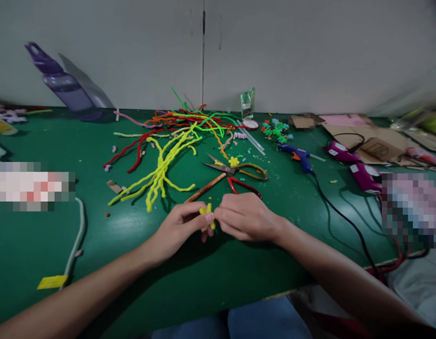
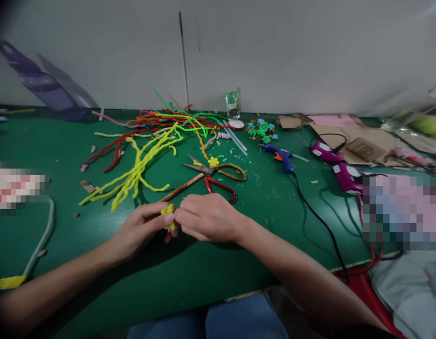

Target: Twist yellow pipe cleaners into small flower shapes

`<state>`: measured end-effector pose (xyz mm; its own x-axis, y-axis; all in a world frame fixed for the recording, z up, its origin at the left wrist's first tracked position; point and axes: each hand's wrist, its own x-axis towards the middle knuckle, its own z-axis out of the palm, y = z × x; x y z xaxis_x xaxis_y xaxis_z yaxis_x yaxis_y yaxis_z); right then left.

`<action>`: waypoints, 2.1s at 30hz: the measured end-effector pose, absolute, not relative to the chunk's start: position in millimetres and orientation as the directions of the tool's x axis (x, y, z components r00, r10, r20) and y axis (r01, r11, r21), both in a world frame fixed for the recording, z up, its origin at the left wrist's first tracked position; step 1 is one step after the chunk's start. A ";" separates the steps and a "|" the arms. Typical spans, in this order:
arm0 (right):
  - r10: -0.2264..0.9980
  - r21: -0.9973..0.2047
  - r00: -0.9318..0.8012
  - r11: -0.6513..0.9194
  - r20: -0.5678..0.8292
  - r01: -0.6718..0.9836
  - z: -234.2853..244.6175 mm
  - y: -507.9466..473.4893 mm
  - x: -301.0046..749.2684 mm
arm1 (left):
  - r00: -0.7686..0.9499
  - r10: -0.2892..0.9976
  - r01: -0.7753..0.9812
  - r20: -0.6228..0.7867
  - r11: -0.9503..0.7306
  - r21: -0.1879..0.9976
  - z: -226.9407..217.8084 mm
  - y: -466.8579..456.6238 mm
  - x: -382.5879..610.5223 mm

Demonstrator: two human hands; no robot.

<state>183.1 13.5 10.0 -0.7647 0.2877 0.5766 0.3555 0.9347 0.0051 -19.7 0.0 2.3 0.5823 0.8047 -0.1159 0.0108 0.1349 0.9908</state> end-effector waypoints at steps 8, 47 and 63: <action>0.421 -0.268 -0.675 0.907 0.605 0.325 2.7 16.6 185.0 | 0.580 0.804 0.064 -0.130 0.114 0.991 5.7 -1.1 -18.5; 0.620 -0.529 -0.693 0.752 0.367 0.393 1.0 15.4 178.5 | 0.390 0.920 0.242 -0.039 -0.061 0.968 5.9 -7.1 -16.5; 0.510 -0.211 -0.736 0.858 0.446 0.468 -1.5 15.6 181.0 | 0.387 0.921 0.227 -0.053 -0.040 0.973 8.3 -5.6 -15.0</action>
